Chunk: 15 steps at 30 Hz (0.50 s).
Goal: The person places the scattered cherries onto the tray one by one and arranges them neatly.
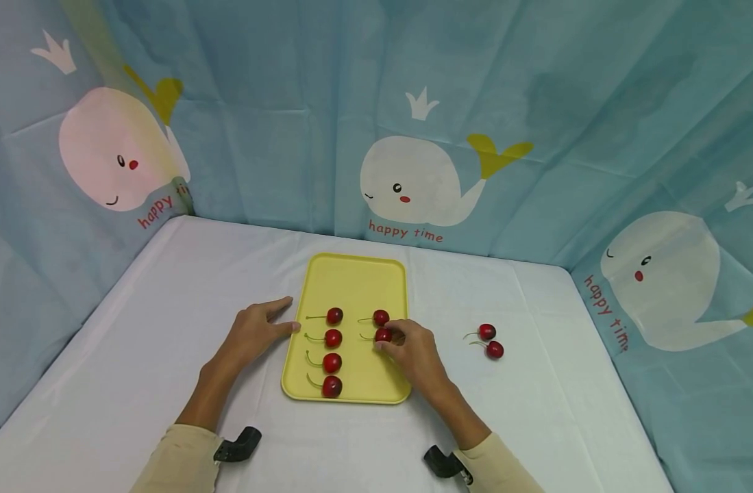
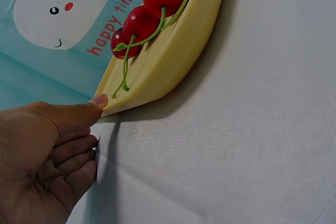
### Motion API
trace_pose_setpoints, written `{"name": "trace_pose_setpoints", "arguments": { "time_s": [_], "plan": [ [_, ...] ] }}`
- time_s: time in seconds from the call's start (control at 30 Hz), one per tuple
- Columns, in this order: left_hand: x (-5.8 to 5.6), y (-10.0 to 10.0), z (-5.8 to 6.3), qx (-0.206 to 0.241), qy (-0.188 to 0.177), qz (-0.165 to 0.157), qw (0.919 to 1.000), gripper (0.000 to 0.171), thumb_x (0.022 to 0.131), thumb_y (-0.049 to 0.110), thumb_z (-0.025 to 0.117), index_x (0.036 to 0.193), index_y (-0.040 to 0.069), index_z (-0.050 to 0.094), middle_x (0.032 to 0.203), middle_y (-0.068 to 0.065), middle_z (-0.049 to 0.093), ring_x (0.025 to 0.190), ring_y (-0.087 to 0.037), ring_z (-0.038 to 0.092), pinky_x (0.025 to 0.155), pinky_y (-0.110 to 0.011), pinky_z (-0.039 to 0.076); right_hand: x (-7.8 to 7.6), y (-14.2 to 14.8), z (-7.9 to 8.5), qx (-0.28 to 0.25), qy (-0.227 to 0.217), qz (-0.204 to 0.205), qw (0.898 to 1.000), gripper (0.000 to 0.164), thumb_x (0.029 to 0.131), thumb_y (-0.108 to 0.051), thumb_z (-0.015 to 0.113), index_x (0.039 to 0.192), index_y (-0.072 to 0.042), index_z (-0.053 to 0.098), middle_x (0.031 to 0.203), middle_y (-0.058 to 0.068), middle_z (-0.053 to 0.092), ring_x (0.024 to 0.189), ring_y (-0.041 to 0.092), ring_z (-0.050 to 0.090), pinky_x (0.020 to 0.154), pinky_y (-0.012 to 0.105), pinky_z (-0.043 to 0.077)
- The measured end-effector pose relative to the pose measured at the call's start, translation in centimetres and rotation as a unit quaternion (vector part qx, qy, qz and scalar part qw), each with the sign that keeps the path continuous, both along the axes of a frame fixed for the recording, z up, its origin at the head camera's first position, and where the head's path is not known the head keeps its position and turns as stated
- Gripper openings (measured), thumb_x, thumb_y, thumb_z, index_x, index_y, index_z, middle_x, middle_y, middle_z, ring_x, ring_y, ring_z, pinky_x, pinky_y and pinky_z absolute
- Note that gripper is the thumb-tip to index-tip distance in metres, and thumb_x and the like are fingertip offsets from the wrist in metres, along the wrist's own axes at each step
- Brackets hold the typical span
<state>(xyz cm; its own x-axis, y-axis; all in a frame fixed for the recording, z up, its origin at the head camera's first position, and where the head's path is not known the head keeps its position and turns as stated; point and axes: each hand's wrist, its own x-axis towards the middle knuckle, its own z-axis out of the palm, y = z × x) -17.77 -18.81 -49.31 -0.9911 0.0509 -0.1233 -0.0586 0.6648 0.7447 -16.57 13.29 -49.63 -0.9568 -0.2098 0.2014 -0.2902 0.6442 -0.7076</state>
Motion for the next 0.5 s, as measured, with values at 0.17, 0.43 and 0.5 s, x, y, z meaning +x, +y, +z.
{"name": "trace_pose_setpoints", "arguments": {
  "time_s": [0.17, 0.43, 0.5],
  "plan": [
    [-0.07, -0.01, -0.01, -0.002, 0.003, -0.002, 1.0000, 0.070, 0.098, 0.032, 0.077, 0.157, 0.006, 0.051, 0.160, -0.022, 0.049, 0.153, -0.047, 0.038, 0.124, -0.065, 0.034, 0.11, 0.08, 0.02, -0.010, -0.004, 0.002, 1.000, 0.038, 0.084, -0.016, 0.091, 0.116, -0.002, 0.078, 0.099, 0.003, 0.075, 0.088, 0.016, 0.070, 0.075, 0.024, 0.060],
    [-0.07, 0.01, -0.03, 0.000, 0.000, -0.001, 1.0000, 0.070, 0.097, 0.032, 0.077, 0.157, 0.006, 0.051, 0.161, -0.020, 0.049, 0.154, -0.046, 0.037, 0.125, -0.064, 0.033, 0.33, 0.20, 0.14, -0.010, -0.005, 0.006, 1.000, 0.038, 0.085, -0.016, 0.090, 0.118, -0.001, 0.077, 0.101, 0.004, 0.076, 0.090, 0.017, 0.071, 0.077, 0.026, 0.061],
    [-0.08, 0.00, -0.06, 0.000, 0.000, -0.001, 1.0000, 0.070, 0.098, 0.032, 0.077, 0.157, 0.006, 0.051, 0.161, -0.020, 0.048, 0.154, -0.046, 0.037, 0.125, -0.064, 0.032, 0.39, 0.22, 0.23, -0.009, -0.005, 0.003, 1.000, 0.038, 0.086, -0.017, 0.090, 0.118, -0.001, 0.077, 0.102, 0.004, 0.076, 0.091, 0.017, 0.071, 0.078, 0.027, 0.062]
  ]
}}
